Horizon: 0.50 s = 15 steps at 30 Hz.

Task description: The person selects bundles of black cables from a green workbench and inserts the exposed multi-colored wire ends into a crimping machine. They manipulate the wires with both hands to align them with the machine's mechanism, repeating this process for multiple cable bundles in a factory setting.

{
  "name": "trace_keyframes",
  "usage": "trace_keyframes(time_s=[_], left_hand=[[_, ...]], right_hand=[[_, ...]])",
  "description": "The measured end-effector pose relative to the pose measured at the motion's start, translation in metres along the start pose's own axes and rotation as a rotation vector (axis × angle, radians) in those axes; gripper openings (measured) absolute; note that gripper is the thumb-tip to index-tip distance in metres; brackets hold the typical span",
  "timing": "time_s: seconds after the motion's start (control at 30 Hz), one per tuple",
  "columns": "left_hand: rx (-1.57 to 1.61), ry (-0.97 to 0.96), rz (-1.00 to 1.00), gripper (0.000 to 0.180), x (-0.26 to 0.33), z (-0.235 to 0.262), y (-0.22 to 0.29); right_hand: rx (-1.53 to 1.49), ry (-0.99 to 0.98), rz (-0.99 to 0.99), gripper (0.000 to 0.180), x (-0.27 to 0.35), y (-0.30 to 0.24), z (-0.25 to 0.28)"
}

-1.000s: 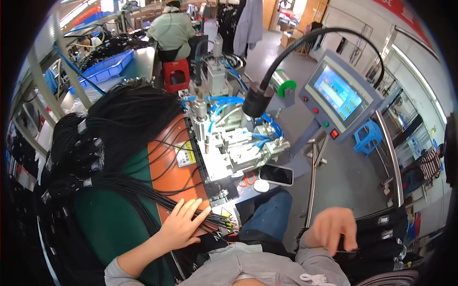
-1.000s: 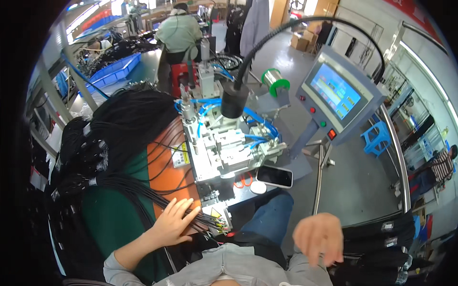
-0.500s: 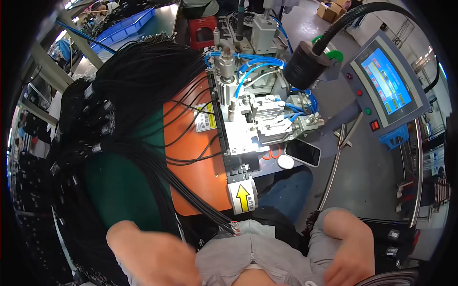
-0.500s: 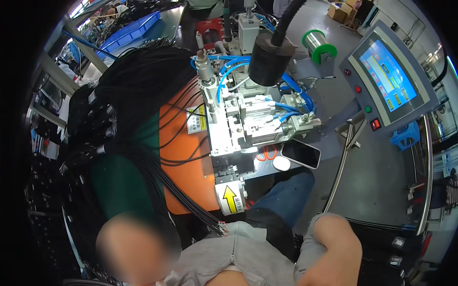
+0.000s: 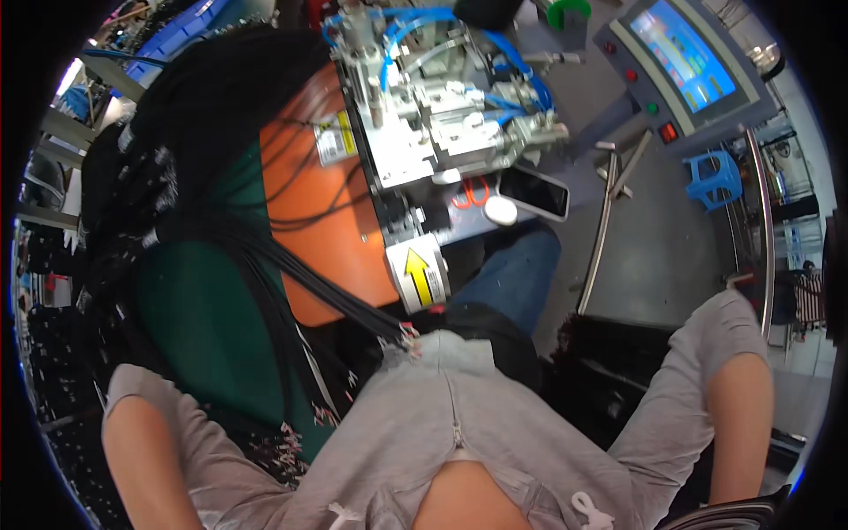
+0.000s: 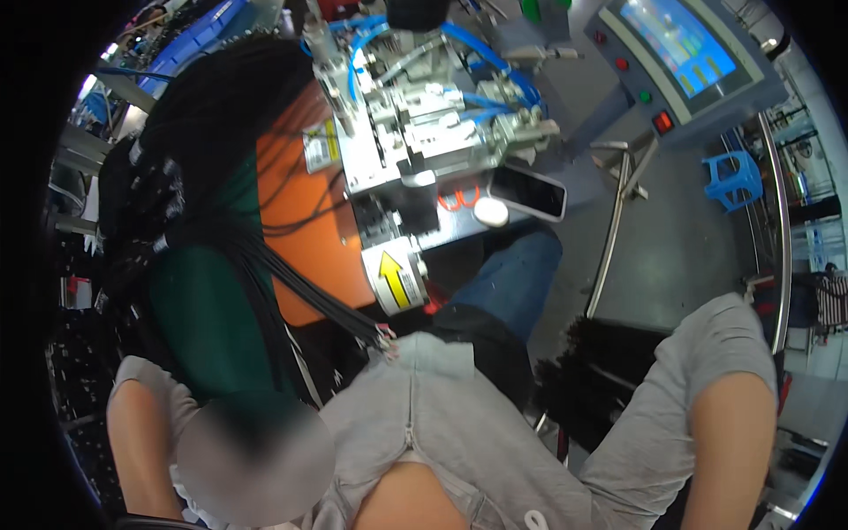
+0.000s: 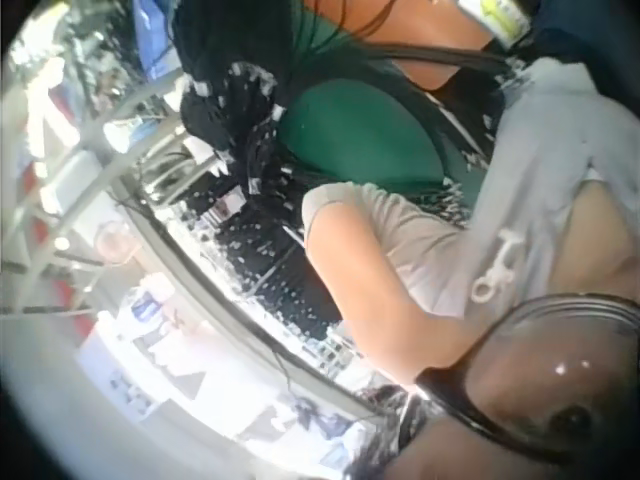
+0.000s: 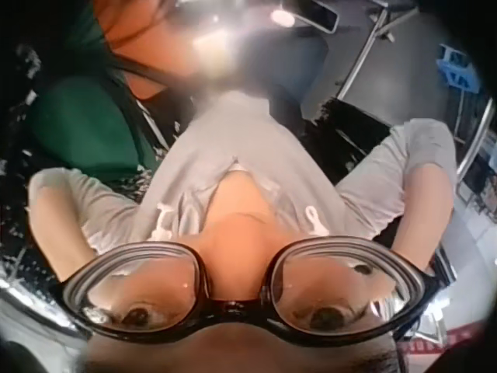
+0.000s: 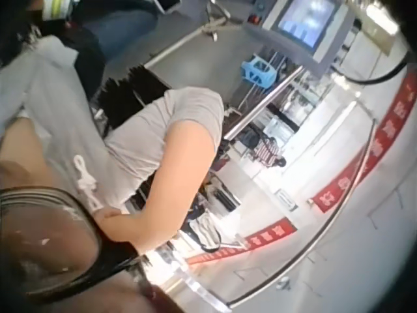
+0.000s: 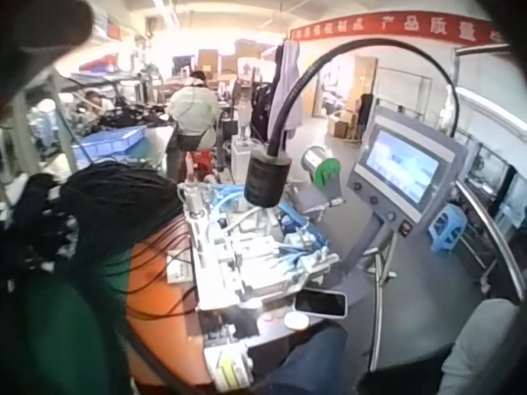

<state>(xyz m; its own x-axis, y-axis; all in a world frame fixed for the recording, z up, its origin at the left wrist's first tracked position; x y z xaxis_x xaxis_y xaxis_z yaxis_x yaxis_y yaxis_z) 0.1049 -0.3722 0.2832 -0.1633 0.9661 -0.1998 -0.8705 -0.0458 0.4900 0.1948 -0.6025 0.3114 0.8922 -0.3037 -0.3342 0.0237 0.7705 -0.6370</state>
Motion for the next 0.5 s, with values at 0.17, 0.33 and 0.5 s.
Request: trace_keyframes(time_s=[0.17, 0.33, 0.5], left_hand=[[-0.044, -0.011, -0.018, 0.016, 0.001, -0.006, 0.002], [-0.069, -0.032, -0.036, 0.016, -0.002, -0.008, 0.004], [-0.101, -0.036, -0.042, 0.015, 0.001, -0.016, -0.004]], right_hand=[[0.044, 0.087, -0.110, 0.015, -0.009, -0.009, -0.012], [0.084, 0.137, -0.174, 0.016, -0.019, -0.022, -0.022], [0.127, 0.213, -0.261, 0.016, -0.026, -0.029, -0.033]])
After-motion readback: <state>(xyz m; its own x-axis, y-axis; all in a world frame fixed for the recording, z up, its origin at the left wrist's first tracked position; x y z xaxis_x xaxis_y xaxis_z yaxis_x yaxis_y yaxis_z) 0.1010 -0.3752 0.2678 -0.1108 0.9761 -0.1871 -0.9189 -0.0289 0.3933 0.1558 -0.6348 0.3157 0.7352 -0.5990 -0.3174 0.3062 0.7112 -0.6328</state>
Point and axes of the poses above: each hand's wrist, its own x-axis away from the middle knuckle, its own z-axis out of the back of the hand, y = z × x, the point moved 3 cm from there along -x, towards the middle knuckle, and after that the axes turned 3 degrees about -y, right-handed, at the moved point
